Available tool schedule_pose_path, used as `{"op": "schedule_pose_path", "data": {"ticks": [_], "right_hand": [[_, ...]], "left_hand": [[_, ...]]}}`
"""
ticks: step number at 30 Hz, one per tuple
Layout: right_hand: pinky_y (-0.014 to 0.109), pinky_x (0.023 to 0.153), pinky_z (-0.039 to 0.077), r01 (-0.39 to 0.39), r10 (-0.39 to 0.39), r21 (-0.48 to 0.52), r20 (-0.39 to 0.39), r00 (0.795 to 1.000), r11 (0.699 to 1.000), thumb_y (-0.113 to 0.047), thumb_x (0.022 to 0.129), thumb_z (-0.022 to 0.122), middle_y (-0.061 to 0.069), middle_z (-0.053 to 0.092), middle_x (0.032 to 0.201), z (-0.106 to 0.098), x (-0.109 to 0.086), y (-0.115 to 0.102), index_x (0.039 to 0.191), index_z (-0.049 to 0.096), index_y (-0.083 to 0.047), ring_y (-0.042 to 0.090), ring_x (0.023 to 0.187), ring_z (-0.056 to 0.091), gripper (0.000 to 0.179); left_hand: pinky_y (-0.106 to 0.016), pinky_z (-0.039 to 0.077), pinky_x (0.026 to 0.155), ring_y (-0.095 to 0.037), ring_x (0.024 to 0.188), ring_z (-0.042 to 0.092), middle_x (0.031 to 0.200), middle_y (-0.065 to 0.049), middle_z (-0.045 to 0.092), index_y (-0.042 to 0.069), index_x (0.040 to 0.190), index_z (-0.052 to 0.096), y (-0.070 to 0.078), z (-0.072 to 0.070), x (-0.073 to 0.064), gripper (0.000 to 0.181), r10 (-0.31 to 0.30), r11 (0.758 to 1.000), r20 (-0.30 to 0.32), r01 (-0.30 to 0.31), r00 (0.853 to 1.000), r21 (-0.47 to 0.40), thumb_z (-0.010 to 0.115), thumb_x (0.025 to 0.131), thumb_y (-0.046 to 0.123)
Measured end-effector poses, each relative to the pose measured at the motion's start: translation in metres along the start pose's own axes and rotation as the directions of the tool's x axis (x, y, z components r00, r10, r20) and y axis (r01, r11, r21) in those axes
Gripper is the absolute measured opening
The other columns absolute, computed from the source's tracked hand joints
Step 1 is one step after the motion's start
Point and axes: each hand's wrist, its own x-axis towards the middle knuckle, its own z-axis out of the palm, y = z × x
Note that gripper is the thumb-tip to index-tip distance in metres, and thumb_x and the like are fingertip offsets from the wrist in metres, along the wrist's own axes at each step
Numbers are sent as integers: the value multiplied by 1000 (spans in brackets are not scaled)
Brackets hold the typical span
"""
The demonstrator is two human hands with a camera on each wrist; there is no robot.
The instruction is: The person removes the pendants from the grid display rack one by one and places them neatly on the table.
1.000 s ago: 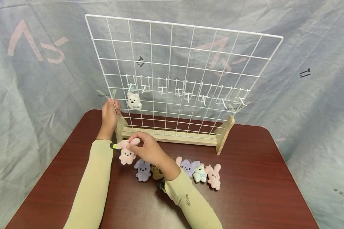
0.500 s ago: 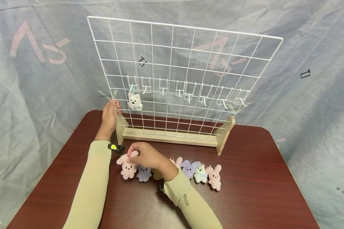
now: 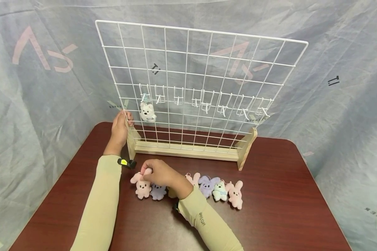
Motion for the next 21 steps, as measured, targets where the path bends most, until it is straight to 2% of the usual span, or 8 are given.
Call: {"op": "schedule_pose_path", "data": {"ticks": [8, 16, 21], "right_hand": [[22, 55, 52, -30, 31, -23, 45, 999, 999, -8, 96, 72, -2, 65, 85, 0, 1, 6, 97, 68, -11, 12, 60, 65, 4], [21, 53, 48, -50, 54, -46, 94, 994, 998, -11, 98, 72, -3, 64, 80, -3, 0, 10, 99, 70, -10, 9, 56, 60, 2], [22, 51, 47, -80, 84, -37, 123, 989, 996, -10, 100, 72, 2, 66, 74, -4, -1, 9, 101, 74, -11, 11, 53, 59, 2]], "left_hand": [[-29, 29, 66, -13, 70, 34, 79, 1, 37, 11, 86, 43, -2, 1, 0, 36, 3, 1000, -13, -3, 1000, -6, 24, 115, 22], [-30, 28, 67, -13, 70, 34, 79, 0, 36, 11, 86, 43, -2, 3, -2, 36, 7, 1000, -31, -7, 999, -14, 24, 115, 21], [-31, 28, 67, -15, 71, 33, 78, 0, 37, 11, 86, 43, 0, 4, -1, 34, -8, 1000, -51, 6, 999, -29, 22, 112, 13]]}}
